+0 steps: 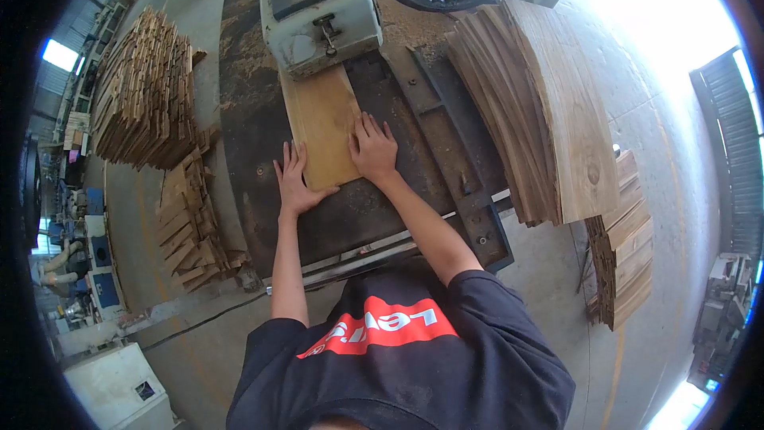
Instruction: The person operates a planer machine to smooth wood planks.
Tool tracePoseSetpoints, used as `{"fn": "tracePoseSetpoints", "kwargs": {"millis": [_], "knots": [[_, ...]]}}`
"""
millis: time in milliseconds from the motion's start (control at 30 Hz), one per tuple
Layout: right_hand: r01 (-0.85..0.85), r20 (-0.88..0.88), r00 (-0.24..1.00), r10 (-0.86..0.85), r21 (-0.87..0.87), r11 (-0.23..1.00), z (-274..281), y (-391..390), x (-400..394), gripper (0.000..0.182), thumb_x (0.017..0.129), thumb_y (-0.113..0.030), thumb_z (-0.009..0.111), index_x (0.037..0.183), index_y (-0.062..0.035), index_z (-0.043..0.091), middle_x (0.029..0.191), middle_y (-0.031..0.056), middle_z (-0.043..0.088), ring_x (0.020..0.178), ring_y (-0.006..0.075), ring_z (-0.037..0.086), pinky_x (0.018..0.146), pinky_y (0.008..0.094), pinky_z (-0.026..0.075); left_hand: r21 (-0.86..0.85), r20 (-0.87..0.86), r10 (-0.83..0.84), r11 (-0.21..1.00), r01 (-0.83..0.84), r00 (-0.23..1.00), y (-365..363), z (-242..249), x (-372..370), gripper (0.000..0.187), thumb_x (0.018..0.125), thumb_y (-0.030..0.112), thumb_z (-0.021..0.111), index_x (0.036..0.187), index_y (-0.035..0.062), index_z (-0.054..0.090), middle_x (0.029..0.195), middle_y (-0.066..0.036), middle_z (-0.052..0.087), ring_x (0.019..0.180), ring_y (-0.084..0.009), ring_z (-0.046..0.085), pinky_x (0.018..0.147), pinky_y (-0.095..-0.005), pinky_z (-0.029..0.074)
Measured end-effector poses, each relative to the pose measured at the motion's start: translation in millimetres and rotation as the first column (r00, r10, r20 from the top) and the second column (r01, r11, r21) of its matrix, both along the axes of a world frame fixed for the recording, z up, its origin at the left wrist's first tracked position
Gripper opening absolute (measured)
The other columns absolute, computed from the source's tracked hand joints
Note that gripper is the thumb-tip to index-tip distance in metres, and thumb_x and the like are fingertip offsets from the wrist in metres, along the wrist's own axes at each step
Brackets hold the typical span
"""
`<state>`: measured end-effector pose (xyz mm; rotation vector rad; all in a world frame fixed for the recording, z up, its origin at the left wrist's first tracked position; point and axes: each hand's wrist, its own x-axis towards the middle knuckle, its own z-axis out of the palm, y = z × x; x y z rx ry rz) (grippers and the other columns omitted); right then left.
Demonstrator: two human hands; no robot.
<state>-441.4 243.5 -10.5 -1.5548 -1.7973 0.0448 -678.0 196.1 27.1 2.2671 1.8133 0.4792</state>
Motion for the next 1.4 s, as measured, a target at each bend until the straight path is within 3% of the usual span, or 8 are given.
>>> {"fn": "tracePoseSetpoints", "kwargs": {"millis": [167, 467, 800, 900, 1000, 1133, 1367, 1400], "knots": [[-0.012, -0.013, 1.0, 0.011, -0.066, 0.998, 5, 32, -6, 0.052, 0.102, -0.033, 0.067, 0.146, -0.0038, 0.063, 0.153, 0.0193, 0.064, 0.141, 0.0308, 0.064, 0.117, 0.0621, 0.047, 0.065, 0.022, 0.034, 0.997, -0.036, 0.999, 20, -7, -3, 0.134, 0.067, 0.075, 0.091, 0.172, 0.01, 0.038, 0.174, -0.023, 0.041, 0.167, -0.0395, 0.027, 0.133, -0.0669, 0.014], [-0.04, 0.096, 0.994, 0.056, -0.161, 0.986, 36, 4, 57, 0.058, 0.097, -0.036, 0.075, 0.148, -0.0092, 0.064, 0.165, 0.0245, 0.05, 0.162, 0.0482, 0.031, 0.132, 0.0643, 0.024, 0.27, 0.218, 0.205, 0.927, -0.26, 0.954, -27, -44, 5, 0.092, 0.094, 0.055, 0.081, 0.159, -0.0016, 0.049, 0.163, -0.022, 0.053, 0.159, -0.0414, 0.039, 0.131, -0.0589, 0.026], [0.502, 0.516, 0.756, -0.402, -0.063, 0.863, 187, -130, 238, 0.074, 0.095, -0.035, 0.08, 0.161, -0.0118, 0.054, 0.178, 0.0251, 0.032, 0.168, 0.0464, 0.017, 0.136, 0.0652, 0.008, 0.273, 0.164, 0.243, 0.92, -0.28, 0.956, -23, -46, 4, 0.079, 0.102, 0.053, 0.073, 0.157, 0.0019, 0.052, 0.163, -0.017, 0.055, 0.16, -0.036, 0.041, 0.131, -0.0558, 0.028], [0.724, 0.617, 0.611, -0.496, -0.182, 0.666, 220, -161, 257, 0.081, 0.093, -0.036, 0.083, 0.163, -0.0098, 0.051, 0.177, 0.0296, 0.03, 0.167, 0.0497, 0.019, 0.135, 0.0673, 0.009, 0.274, 0.149, 0.252, 0.919, -0.284, 0.956, -22, -46, 4, 0.075, 0.102, 0.053, 0.073, 0.155, 0.0036, 0.054, 0.163, -0.016, 0.056, 0.159, -0.0356, 0.042, 0.131, -0.0556, 0.029], [0.786, 0.637, 0.563, -0.527, -0.216, 0.579, 208, -173, 270, 0.083, 0.095, -0.036, 0.084, 0.164, -0.0067, 0.049, 0.171, 0.0333, 0.038, 0.159, 0.0515, 0.038, 0.132, 0.0631, 0.029, 0.276, 0.131, 0.247, 0.921, -0.275, 0.96, -20, -48, 3, 0.07, 0.102, 0.052, 0.072, 0.152, 0.0051, 0.058, 0.163, -0.015, 0.056, 0.159, -0.0356, 0.043, 0.13, -0.0551, 0.03], [0.718, 0.798, 0.344, -0.495, 0.116, 0.686, 169, -173, 287, 0.063, 0.1, -0.015, 0.069, 0.159, -0.0004, 0.055, 0.147, 0.0328, 0.066, 0.125, 0.0526, 0.071, 0.104, 0.0498, 0.061, 0.288, 0.141, 0.223, 0.923, -0.255, 0.965, -20, -49, 1, 0.068, 0.103, 0.052, 0.071, 0.151, 0.0056, 0.059, 0.163, -0.015, 0.057, 0.158, -0.0357, 0.043, 0.131, -0.0542, 0.03], [0.657, 0.82, 0.443, -0.363, -0.022, 0.753, 199, -206, 251, 0.063, 0.096, -0.014, 0.07, 0.156, 0.0028, 0.058, 0.14, 0.0387, 0.067, 0.113, 0.0525, 0.076, 0.09, 0.0505, 0.066, 0.257, 0.139, 0.24, 0.928, -0.269, 0.961, -29, -51, 1, 0.067, 0.104, 0.051, 0.071, 0.152, 0.006, 0.059, 0.166, -0.014, 0.054, 0.159, -0.0343, 0.042, 0.131, -0.0539, 0.028], [0.629, 0.822, 0.446, -0.354, -0.006, 0.778, 212, -211, 249, 0.053, 0.1, -0.014, 0.067, 0.15, 0.0016, 0.063, 0.128, 0.0341, 0.075, 0.106, 0.0436, 0.08, 0.084, 0.0477, 0.066, 0.257, 0.146, 0.243, 0.927, -0.274, 0.959, -32, -49, 4, 0.068, 0.104, 0.052, 0.071, 0.152, 0.006, 0.059, 0.166, -0.014, 0.054, 0.16, -0.034, 0.042, 0.132, -0.0538, 0.028]]}}
